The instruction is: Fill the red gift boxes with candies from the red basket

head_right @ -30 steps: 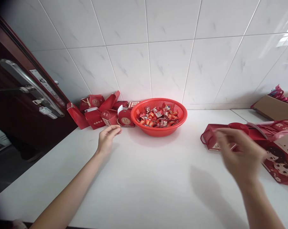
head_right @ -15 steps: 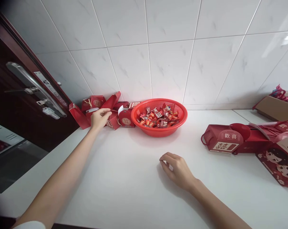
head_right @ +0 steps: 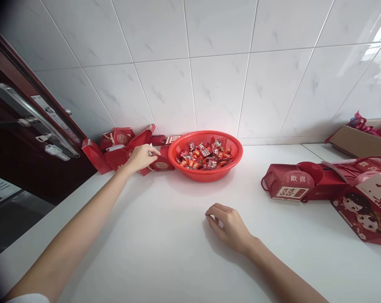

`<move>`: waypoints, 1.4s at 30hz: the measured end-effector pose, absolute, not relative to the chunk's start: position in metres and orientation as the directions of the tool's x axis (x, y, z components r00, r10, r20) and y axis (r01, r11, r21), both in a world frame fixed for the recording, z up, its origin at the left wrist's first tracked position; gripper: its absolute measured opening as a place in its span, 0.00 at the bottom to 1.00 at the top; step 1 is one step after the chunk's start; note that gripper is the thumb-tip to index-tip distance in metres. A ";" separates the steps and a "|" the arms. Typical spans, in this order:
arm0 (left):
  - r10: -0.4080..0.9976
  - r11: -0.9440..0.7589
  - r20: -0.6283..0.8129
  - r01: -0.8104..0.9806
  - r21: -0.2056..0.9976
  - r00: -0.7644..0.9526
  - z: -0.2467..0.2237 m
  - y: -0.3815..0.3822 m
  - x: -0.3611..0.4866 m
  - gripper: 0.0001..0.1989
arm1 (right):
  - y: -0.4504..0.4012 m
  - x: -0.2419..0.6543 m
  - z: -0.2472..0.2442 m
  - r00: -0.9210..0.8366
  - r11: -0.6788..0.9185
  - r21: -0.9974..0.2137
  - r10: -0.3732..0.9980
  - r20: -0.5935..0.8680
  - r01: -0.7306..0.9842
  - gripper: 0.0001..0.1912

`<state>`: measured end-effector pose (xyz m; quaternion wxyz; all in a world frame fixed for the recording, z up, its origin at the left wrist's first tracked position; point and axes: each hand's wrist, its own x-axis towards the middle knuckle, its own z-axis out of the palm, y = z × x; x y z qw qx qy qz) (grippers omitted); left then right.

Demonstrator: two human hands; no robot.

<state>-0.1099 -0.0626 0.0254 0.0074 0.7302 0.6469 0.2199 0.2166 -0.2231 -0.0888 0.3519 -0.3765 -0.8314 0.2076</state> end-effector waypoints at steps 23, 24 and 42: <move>0.394 -0.890 0.636 0.447 0.085 0.664 0.010 -0.238 -0.026 0.13 | -0.230 0.213 -0.040 -0.380 0.829 -0.274 0.484 0.789 0.487 0.12; 0.397 -0.885 0.631 0.459 0.072 0.666 0.008 -0.241 -0.022 0.13 | -0.229 0.211 -0.036 -0.439 0.836 -0.262 0.490 0.753 0.483 0.11; 0.397 -0.906 0.334 0.423 -0.004 0.855 0.026 -0.239 -0.004 0.08 | -0.228 0.220 -0.037 -0.260 0.613 -0.673 0.788 0.558 0.412 0.07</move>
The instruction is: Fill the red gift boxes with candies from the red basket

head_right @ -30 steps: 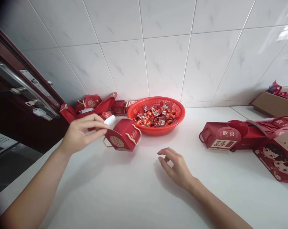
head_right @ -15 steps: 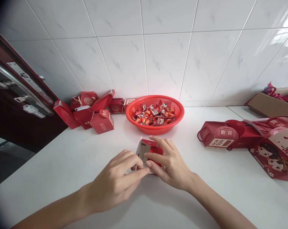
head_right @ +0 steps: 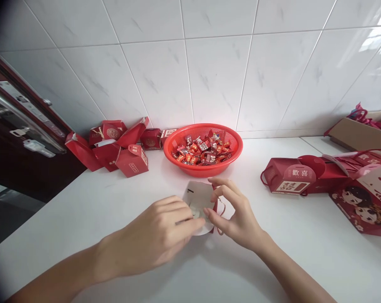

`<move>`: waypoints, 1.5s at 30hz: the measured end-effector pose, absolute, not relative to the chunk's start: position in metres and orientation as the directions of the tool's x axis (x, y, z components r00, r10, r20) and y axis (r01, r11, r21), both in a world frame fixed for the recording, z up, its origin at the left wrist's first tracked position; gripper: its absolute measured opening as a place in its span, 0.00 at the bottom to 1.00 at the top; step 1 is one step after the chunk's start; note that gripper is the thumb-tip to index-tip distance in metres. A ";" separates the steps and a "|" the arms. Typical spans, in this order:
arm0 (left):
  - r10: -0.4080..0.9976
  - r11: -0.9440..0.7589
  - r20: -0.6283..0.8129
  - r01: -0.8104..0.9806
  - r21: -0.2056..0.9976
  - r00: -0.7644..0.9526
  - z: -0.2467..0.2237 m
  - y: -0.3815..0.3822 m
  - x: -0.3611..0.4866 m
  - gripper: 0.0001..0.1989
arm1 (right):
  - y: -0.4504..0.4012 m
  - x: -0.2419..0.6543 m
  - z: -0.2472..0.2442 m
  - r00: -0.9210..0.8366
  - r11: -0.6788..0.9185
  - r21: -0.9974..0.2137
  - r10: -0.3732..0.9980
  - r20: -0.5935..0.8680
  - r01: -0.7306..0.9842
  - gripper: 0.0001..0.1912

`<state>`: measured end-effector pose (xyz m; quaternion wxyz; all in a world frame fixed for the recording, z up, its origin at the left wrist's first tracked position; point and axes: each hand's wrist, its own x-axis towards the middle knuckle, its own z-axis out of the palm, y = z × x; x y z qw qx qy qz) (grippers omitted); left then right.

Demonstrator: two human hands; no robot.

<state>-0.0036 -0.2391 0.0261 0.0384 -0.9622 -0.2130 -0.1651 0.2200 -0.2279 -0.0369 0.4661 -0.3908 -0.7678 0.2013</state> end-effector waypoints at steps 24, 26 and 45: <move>0.758 -0.548 -0.107 0.718 0.430 0.643 0.022 -0.229 -0.059 0.35 | -0.220 0.247 -0.029 -0.481 0.444 -0.779 0.851 0.212 0.443 0.04; 0.772 -0.535 -0.077 0.710 0.459 0.631 0.021 -0.231 -0.063 0.30 | -0.220 0.246 -0.030 -0.485 0.439 -0.780 0.851 0.202 0.446 0.05; 0.835 -0.443 -0.141 0.801 0.403 0.533 -0.009 -0.229 -0.076 0.43 | -0.220 0.241 -0.031 -0.538 0.427 -0.794 0.829 0.153 0.432 0.06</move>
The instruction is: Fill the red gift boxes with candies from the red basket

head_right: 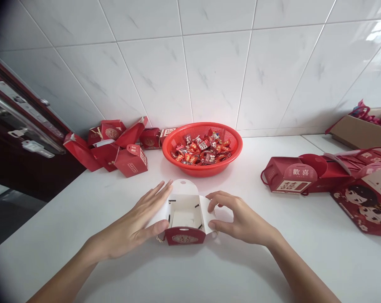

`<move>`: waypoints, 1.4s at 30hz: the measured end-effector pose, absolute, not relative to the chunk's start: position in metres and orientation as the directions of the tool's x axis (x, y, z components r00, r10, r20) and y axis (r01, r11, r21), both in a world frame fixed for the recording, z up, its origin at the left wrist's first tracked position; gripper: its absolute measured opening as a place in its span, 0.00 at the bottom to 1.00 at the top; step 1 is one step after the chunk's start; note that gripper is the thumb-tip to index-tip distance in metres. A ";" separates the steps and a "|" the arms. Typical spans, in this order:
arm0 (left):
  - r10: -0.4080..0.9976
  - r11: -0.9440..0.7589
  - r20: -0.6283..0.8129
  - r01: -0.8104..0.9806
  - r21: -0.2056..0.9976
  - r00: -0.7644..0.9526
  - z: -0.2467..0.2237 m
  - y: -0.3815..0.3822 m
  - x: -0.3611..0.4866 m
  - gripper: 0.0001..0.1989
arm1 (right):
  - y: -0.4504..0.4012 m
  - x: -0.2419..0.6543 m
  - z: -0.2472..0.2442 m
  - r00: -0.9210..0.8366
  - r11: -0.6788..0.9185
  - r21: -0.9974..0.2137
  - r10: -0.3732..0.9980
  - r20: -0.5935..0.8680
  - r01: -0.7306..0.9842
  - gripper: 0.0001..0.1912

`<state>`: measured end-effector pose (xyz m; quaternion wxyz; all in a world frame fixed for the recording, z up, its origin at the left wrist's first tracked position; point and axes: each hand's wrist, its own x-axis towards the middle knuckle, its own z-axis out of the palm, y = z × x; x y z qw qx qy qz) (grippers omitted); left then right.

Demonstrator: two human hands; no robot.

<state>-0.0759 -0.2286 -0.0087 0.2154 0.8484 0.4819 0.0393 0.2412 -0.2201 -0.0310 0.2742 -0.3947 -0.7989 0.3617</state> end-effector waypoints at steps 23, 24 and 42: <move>0.838 -0.455 -0.013 0.712 0.535 0.546 0.016 -0.195 -0.027 0.57 | -0.195 0.250 -0.046 -0.153 0.356 -0.913 0.932 0.329 0.199 0.14; 0.840 -0.450 -0.026 0.723 0.525 0.542 0.017 -0.196 -0.027 0.56 | -0.194 0.250 -0.046 -0.127 0.339 -0.926 0.939 0.321 0.165 0.15; 0.833 -0.538 0.436 0.680 0.498 0.340 0.047 -0.088 -0.035 0.14 | -0.183 0.233 -0.078 -0.058 -0.032 -0.998 0.998 -0.029 -0.047 0.29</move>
